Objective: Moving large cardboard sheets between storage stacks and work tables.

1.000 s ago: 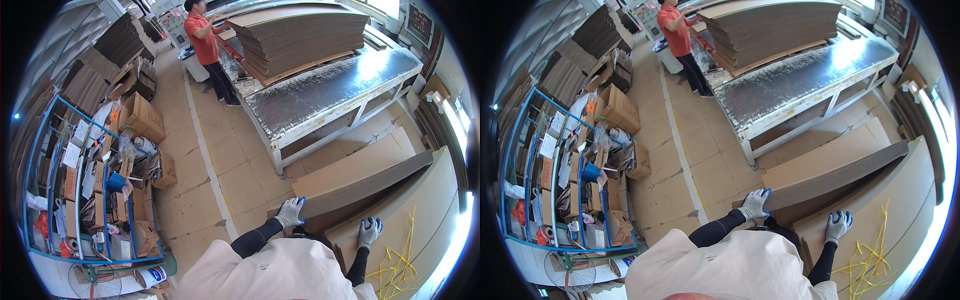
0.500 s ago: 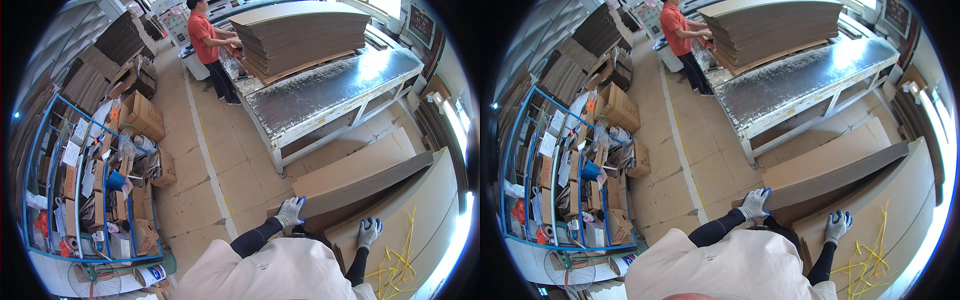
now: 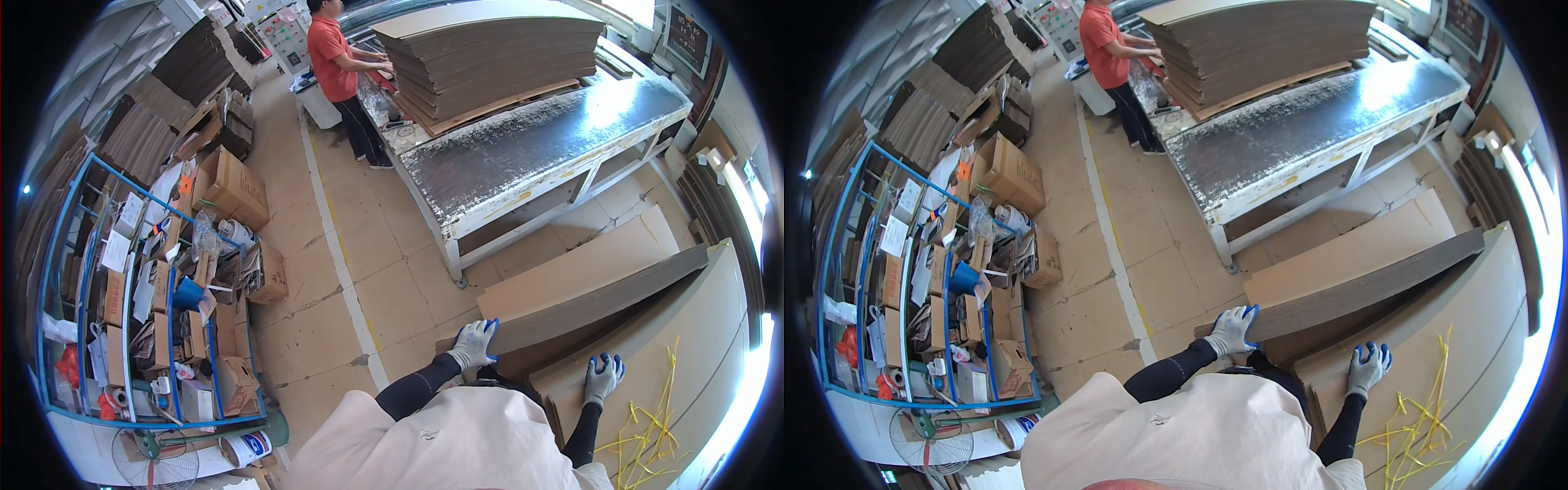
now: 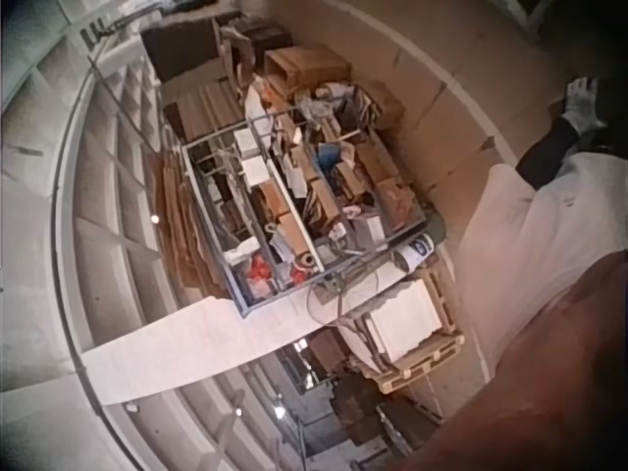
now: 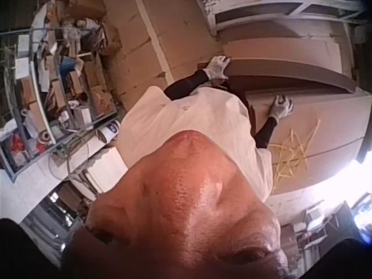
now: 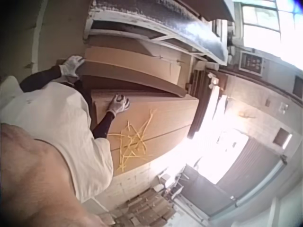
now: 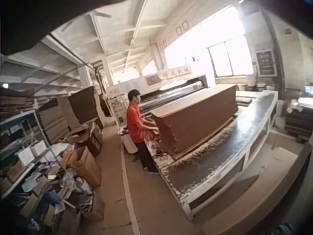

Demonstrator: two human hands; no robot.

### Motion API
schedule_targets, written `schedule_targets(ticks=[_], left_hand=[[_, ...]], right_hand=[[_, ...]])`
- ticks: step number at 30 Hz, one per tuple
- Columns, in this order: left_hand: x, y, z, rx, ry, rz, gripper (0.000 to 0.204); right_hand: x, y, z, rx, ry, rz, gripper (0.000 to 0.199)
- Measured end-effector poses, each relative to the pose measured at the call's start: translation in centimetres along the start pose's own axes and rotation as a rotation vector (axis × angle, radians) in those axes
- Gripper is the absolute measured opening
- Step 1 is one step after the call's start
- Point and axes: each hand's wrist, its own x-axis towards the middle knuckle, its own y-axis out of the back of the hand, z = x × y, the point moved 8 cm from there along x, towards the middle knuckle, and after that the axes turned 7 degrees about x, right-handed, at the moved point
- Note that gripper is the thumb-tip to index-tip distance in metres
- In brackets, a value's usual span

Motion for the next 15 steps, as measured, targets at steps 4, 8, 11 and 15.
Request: schedule_targets(ticks=[4, 8, 11, 15], left_hand=[[-0.07, 0.11, 0.08, 0.008, 0.000, -0.001, 0.114], [-0.10, -0.30, -0.11, 0.033, -0.023, 0.037, 0.113], [-0.08, -0.35, -0.05, 0.042, -0.036, 0.056, 0.114], [-0.01, -0.28, 0.02, 0.042, -0.041, 0.058, 0.114]], right_hand=[[-0.16, -0.27, 0.45, -0.011, -0.002, 0.015, 0.031], [-0.11, -0.38, 0.45, -0.012, -0.004, 0.016, 0.032], [0.02, -0.18, 0.13, -0.004, -0.008, -0.013, 0.031], [-0.02, 0.18, -0.19, -0.007, 0.000, 0.001, 0.030]])
